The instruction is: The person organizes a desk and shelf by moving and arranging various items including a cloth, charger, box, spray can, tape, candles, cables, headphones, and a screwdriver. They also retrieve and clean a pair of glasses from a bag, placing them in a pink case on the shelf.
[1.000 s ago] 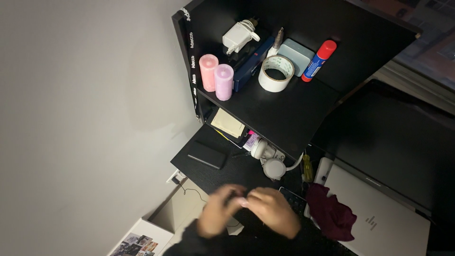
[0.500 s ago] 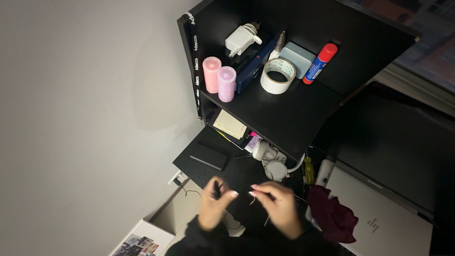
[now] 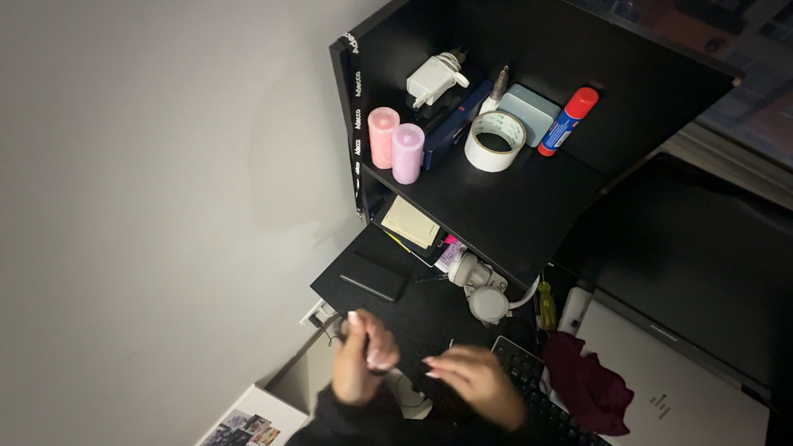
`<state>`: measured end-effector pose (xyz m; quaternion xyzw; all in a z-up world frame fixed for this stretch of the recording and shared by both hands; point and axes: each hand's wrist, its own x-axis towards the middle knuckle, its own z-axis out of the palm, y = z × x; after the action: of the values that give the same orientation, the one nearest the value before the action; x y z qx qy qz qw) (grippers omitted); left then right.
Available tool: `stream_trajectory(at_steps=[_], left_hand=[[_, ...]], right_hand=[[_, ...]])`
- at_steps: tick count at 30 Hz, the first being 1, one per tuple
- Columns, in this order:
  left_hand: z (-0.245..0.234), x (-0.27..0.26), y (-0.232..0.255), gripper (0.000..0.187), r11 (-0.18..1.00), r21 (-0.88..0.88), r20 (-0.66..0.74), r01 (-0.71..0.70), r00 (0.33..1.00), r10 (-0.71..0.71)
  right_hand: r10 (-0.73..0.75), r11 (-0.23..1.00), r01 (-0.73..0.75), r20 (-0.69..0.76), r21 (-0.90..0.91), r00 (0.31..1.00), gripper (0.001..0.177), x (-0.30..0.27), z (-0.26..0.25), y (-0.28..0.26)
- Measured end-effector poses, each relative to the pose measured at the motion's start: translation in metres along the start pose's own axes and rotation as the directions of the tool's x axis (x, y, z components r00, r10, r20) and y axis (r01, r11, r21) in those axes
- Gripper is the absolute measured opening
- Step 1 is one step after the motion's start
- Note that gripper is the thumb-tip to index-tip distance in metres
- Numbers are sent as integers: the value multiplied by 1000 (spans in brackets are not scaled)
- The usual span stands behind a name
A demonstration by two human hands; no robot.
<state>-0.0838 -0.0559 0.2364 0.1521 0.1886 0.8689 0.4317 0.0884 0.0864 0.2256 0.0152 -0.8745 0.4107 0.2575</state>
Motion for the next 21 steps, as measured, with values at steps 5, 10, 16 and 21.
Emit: stream_trajectory(at_steps=[5, 10, 16, 21], left_hand=[[-2, 0, 4, 35, 534, 843, 9, 73, 989, -149], [4, -1, -17, 18, 98, 982, -100, 159, 890, -445], [-27, -14, -25, 41, 445, 886, -30, 129, 974, -224], [8, 0, -49, 25, 737, 658, 13, -151, 982, 189]], right_hand=[[101, 984, -73, 168, -165, 981, 16, 15, -24, 3], [83, 988, -68, 106, -137, 991, 11, 37, -22, -25], [180, 984, -177, -240, 36, 954, 18, 22, -27, 0], [439, 898, -362, -428, 252, 790, 11, 11, 26, -9]])
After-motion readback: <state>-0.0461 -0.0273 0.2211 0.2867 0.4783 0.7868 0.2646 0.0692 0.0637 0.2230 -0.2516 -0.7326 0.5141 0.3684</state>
